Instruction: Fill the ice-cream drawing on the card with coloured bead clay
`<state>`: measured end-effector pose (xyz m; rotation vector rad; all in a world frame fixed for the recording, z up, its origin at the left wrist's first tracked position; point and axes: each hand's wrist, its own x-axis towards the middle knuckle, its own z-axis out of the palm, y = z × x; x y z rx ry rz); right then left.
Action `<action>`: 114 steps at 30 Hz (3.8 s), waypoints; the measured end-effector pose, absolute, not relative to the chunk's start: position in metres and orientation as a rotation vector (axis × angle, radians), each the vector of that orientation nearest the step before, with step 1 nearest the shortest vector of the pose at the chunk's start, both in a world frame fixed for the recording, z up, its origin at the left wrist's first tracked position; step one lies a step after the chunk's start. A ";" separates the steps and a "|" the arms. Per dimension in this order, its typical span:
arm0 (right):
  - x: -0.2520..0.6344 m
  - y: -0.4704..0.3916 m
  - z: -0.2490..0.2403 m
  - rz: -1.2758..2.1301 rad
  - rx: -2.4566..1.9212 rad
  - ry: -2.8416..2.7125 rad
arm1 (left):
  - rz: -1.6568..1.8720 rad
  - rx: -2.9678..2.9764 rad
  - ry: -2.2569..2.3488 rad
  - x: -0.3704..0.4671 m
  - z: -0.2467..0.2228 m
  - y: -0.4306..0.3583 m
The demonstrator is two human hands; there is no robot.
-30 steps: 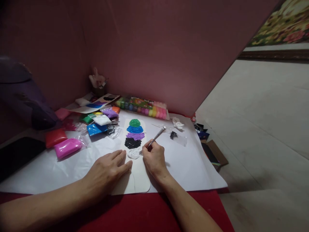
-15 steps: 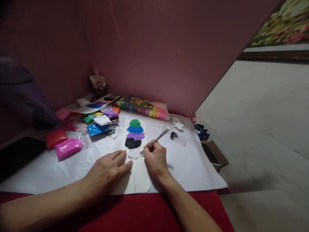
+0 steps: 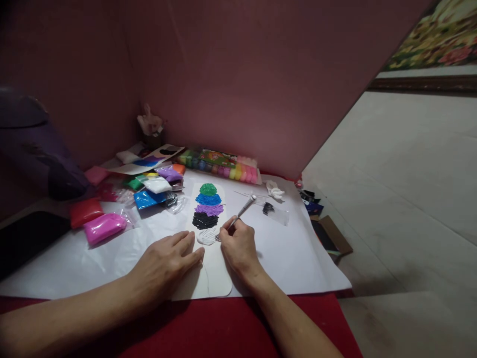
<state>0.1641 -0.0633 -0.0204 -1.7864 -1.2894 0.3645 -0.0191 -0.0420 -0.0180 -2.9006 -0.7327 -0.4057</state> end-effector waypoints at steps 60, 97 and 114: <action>0.157 -0.069 -0.023 0.456 -1.682 -1.314 | -0.346 -2.925 -0.736 -0.020 -0.020 -0.041; 0.160 -0.070 -0.024 0.441 -1.737 -1.394 | -0.333 -2.932 -0.713 -0.020 -0.019 -0.040; 0.161 -0.070 -0.024 0.400 -1.737 -1.442 | -0.373 -2.902 -0.715 -0.019 -0.021 -0.039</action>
